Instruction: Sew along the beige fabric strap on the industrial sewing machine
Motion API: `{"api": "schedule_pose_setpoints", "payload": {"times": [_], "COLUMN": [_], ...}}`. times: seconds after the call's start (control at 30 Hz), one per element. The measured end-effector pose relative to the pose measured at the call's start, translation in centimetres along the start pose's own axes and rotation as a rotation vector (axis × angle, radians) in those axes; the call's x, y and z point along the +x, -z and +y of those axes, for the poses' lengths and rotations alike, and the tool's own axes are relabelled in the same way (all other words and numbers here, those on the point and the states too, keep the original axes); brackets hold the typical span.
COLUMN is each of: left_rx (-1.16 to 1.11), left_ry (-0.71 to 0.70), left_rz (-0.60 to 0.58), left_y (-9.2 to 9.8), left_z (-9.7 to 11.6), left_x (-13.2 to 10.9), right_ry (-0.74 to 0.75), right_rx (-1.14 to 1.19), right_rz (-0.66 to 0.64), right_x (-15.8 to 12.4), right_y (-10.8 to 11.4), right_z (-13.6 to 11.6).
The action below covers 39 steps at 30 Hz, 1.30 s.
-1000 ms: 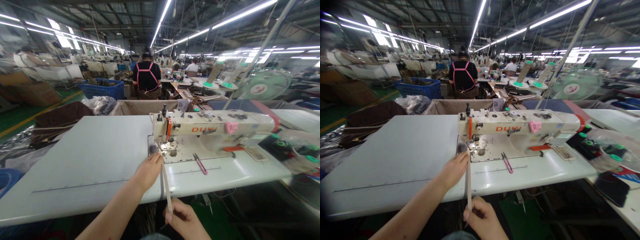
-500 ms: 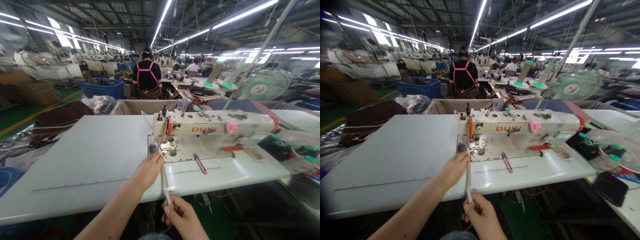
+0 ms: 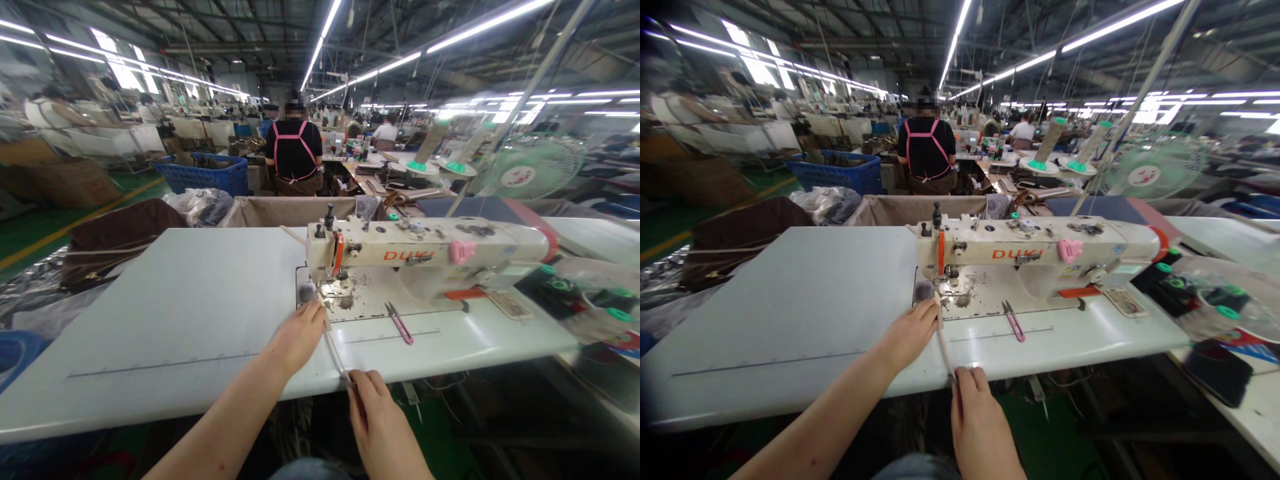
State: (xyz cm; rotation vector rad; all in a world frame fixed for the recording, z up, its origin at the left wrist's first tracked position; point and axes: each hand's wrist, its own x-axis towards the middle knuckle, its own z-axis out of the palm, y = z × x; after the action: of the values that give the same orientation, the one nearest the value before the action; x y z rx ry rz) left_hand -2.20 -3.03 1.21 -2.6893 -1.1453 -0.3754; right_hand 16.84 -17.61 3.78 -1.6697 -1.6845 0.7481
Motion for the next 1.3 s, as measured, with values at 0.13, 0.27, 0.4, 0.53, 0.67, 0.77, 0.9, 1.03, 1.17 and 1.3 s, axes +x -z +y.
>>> {"api": "schedule_pose_setpoints", "payload": {"times": [0.13, 0.27, 0.4, 0.53, 0.67, 0.77, 0.9, 1.03, 1.17, 1.3], "left_rx": [-0.077, -0.057, -0.011, 0.041, 0.098, 0.106, 0.060, 0.045, 0.050, 0.068], "left_ry": [0.059, 0.059, 0.030, 0.019, -0.012, -0.018, 0.007, 0.011, 0.021, 0.003], "left_rz": [0.028, 0.027, 0.013, 0.023, -0.003, -0.001, 0.008, -0.019, 0.002, 0.014], "left_y": [-0.1, 0.1, 0.2, 0.4, 0.5, 0.4, 0.2, 0.2, 0.2, 0.0], "left_z": [0.0, 0.1, 0.1, 0.1, 0.2, 0.2, 0.1, 0.1, 0.1, 0.1], "left_x": [0.1, 0.0, 0.0, 0.0, 0.0, 0.0, 0.0, 0.0, 0.0, -0.1], "right_ry": [-0.143, -0.293, -0.218, -0.197, -0.183, -0.190, -0.171, -0.137, -0.093, -0.155], "right_rx": [0.337, 0.640, 0.626, 0.661, 0.683, 0.684, 0.723, 0.734, 0.592, 0.585], "right_rz": [-0.190, -0.321, -0.328, -0.389, -0.430, -0.440, -0.450, -0.453, -0.319, -0.281], "right_x": [0.7, 1.0, 0.9, 0.6, 0.6, 0.7, 0.6, 0.5, 0.5, 0.6], "right_y": [-0.1, -1.1, -1.3, -0.9, -0.5, -0.4, -0.5, -1.5, -2.3, -1.6], "right_z": [-0.2, 0.6, 1.3, 1.0, 0.3, 0.0, 0.3, 1.4, 2.1, 0.8]}}
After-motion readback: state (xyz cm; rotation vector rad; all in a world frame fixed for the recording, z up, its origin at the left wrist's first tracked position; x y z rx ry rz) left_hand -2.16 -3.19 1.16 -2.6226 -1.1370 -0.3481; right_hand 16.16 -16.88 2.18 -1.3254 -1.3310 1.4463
